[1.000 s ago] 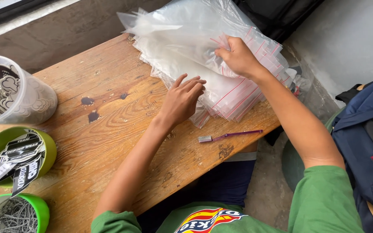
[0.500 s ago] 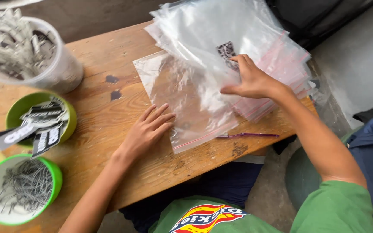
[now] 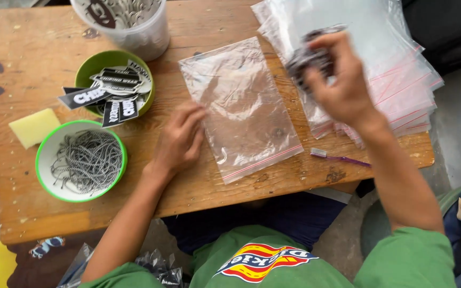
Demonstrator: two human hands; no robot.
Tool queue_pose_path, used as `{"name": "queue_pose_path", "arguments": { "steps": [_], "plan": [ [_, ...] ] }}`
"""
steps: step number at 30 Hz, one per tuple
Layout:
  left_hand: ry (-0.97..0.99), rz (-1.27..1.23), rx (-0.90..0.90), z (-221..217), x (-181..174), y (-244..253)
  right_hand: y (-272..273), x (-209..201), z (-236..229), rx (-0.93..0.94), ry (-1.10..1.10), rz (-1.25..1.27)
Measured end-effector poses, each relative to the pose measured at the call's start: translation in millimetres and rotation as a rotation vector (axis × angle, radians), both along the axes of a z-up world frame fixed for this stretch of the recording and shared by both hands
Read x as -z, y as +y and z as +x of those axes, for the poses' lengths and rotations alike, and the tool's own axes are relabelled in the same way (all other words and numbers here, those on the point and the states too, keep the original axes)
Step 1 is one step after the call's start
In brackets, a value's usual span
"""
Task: The person attaches a metal chain and a bear-shaped charm to a small black bag. They then wipe a clear plastic bag with a cloth, place the bag inside, add a sticker, and seal it. Finally, they fold the bag's strap and place the packaged item aside.
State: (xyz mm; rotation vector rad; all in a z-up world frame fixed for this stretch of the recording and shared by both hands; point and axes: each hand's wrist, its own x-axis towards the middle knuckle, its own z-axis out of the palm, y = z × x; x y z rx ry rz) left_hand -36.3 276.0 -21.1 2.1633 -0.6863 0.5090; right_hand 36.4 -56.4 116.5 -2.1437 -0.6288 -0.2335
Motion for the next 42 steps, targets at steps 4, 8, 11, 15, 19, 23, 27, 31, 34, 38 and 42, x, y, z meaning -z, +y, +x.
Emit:
{"name": "queue_pose_path", "arguments": {
  "steps": [4,8,11,15,19,23,27,31,34,38,42],
  "plan": [
    [-0.072,0.333,-0.25,-7.2,-4.5,-2.9,86.0,43.5,-24.2,-0.261,-0.054,-0.034],
    [-0.094,0.452,-0.326,-10.8,3.4,-4.3,112.0,114.2,-33.5,-0.389,-0.44,-0.479],
    [-0.064,0.475,-0.344,-9.1,15.9,-5.8,108.6,126.9,-52.1,-0.437,-0.475,-0.5],
    [0.024,0.501,-0.31,-10.2,15.7,-4.6,93.5,104.2,-104.6,-0.644,-0.265,-0.379],
    [0.096,0.508,-0.273,-12.1,3.1,-5.3,76.0,68.0,-123.1,-0.792,0.118,-0.265],
    [0.252,0.439,-0.174,-15.7,-13.2,-2.4,66.7,52.9,-94.2,-0.646,0.222,-0.175],
    [0.273,0.355,-0.184,-21.9,-14.6,-2.7,74.6,53.4,-69.0,-0.433,-0.075,-0.312],
    [0.211,0.481,-0.248,-19.4,-0.9,-4.9,94.6,83.8,-78.9,-0.494,-0.162,-0.4],
    [0.17,0.47,-0.23,-21.3,-6.2,-2.7,103.4,108.2,-80.8,-0.459,-0.403,-0.584],
    [0.259,0.241,-0.088,-23.3,-12.7,1.5,104.5,128.5,-61.0,-0.466,-0.282,-0.4],
    [0.163,0.311,-0.12,-24.9,-4.3,-1.1,110.5,105.4,-33.7,-0.324,-0.059,-0.174]
  ]
}}
